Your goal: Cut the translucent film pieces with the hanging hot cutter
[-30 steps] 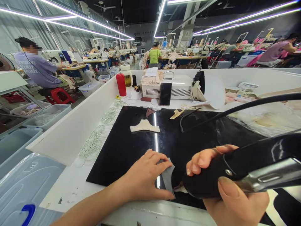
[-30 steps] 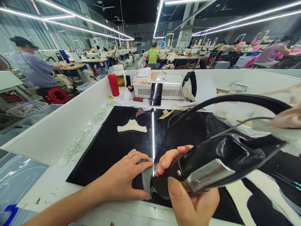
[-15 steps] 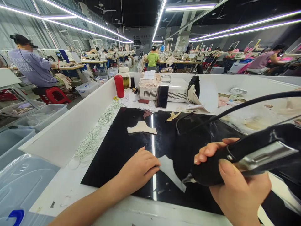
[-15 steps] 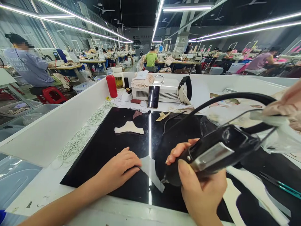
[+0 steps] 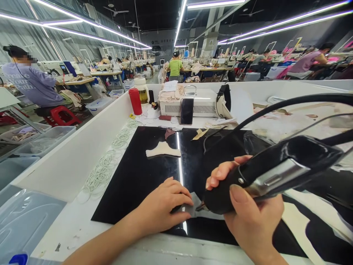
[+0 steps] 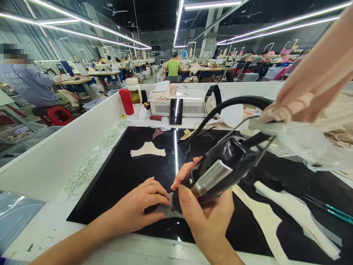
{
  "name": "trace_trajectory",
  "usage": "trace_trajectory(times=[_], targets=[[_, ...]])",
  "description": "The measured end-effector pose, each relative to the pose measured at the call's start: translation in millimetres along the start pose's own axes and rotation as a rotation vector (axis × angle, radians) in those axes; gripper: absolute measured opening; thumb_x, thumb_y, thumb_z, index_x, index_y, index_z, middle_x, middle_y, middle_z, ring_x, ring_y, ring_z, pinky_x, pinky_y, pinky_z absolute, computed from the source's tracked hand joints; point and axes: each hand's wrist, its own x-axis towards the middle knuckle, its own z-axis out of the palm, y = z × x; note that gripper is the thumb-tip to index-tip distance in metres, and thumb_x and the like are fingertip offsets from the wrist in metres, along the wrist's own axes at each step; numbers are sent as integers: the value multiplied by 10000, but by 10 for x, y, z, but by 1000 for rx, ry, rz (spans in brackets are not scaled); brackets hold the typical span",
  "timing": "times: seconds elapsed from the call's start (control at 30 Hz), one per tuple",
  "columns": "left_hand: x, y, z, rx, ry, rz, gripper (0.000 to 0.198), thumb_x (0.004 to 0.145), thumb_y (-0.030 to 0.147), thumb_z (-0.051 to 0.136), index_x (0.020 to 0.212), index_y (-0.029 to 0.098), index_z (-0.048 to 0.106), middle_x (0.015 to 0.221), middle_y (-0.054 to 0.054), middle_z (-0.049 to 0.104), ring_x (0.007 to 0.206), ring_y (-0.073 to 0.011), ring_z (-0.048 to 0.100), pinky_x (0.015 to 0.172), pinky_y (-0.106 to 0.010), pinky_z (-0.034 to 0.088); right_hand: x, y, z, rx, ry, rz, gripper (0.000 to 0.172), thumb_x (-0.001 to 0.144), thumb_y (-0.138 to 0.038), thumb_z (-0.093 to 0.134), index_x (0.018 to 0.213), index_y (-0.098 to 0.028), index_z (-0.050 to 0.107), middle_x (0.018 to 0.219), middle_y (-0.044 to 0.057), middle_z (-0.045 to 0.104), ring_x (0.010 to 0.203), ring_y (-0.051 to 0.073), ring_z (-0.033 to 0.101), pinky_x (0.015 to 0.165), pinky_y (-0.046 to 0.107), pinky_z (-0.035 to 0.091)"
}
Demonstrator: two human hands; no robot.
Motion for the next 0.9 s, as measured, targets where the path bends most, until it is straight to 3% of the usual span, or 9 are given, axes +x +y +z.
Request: trace_trajectory(times=[0.57,0.73,0.9], targets=[[19,13,-6,8,-11,-26,192,912,201,769,1100,228,741,1172,-35,726,1139,-212,656,1243,-483,256,-25,-37,-89,-34,-70,29,273,940,-255,735,1181,-301,617,859,-8,649,702,167,633,615,334,579],[-16,-15,-12,21,-59,-25,238,934,219,742,1164,274,726,1330,4,703,1322,-237,560,1267,-523,196,94,2,-152,-80,37,5,290,880,-274,795,1120,-281,633,837,-17,649,698,171,623,631,346,571],[-19,-32,-26,23,-96,-48,339,874,306,806,1201,300,720,1357,22,697,1369,-261,525,1273,-547,174,107,-17,-126,-64,78,11,306,861,-295,811,1108,-278,632,834,-19,650,684,170,618,633,350,566]])
